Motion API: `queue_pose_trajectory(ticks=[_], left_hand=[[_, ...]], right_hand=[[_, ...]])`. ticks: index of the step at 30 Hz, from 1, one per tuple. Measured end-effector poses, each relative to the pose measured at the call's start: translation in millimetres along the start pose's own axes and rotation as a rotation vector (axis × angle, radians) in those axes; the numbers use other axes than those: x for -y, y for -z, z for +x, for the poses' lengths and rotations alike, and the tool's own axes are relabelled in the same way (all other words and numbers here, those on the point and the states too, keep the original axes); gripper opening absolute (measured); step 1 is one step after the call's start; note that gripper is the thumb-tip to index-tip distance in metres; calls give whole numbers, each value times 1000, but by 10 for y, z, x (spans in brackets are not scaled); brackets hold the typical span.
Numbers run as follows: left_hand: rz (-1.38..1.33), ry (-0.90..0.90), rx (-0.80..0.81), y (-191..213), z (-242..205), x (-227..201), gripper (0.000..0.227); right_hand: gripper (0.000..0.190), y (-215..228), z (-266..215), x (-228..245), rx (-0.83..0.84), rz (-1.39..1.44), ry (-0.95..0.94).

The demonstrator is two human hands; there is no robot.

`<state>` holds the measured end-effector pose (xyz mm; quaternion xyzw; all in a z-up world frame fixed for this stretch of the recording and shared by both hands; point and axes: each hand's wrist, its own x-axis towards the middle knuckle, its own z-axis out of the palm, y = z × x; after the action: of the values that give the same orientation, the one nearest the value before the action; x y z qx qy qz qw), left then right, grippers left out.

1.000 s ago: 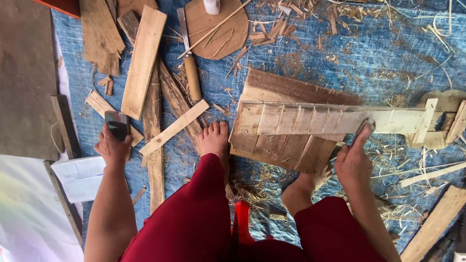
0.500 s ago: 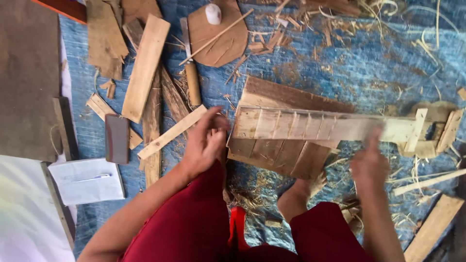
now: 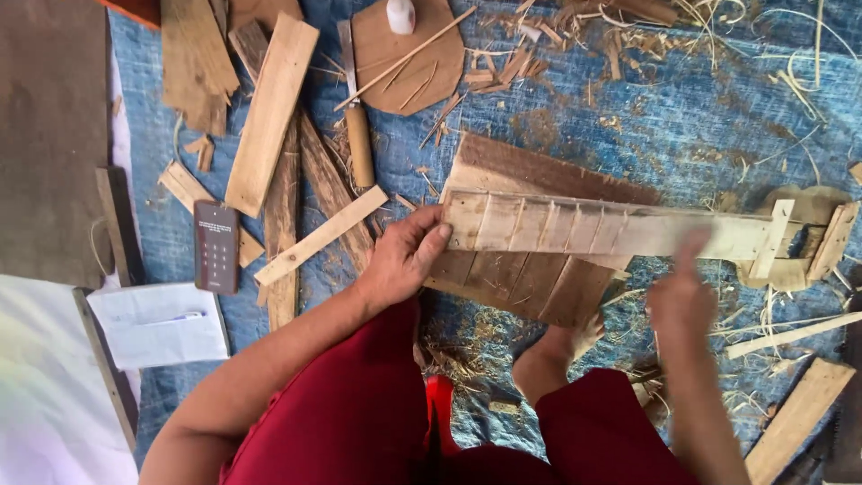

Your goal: Sanding the wooden neck of a string instrument to smooth the surface

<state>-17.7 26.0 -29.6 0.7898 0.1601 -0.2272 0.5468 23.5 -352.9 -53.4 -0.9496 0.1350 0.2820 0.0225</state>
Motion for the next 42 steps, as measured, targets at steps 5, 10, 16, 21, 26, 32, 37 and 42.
queue_pose_trajectory(ticks=[5, 10, 16, 21, 26, 32, 37, 42], left_hand=[[-8, -402, -384, 428, -100, 482, 33], [516, -396, -989, 1834, -495, 2183, 52], [702, 777, -538, 2259, -844, 2943, 122], [775, 685, -486, 2295, -705, 3010, 112], [805, 701, -487, 2149, -654, 2864, 110], [887, 612, -524, 2058, -628, 2786, 106], [866, 715, -453, 2086, -584, 2693, 108], [757, 560, -630, 2075, -616, 2781, 86]], right_hand=[[86, 33, -258, 255, 18, 10, 239], [77, 72, -221, 8, -30, 101, 236], [83, 26, -173, 54, 49, 130, 168], [84, 32, -225, 132, 74, 112, 113], [82, -102, -86, 28, 96, 120, 96], [82, -207, -26, -61, 41, 189, 124], [84, -218, 3, -137, 17, 198, 144], [88, -345, 59, -219, 60, 131, 165]])
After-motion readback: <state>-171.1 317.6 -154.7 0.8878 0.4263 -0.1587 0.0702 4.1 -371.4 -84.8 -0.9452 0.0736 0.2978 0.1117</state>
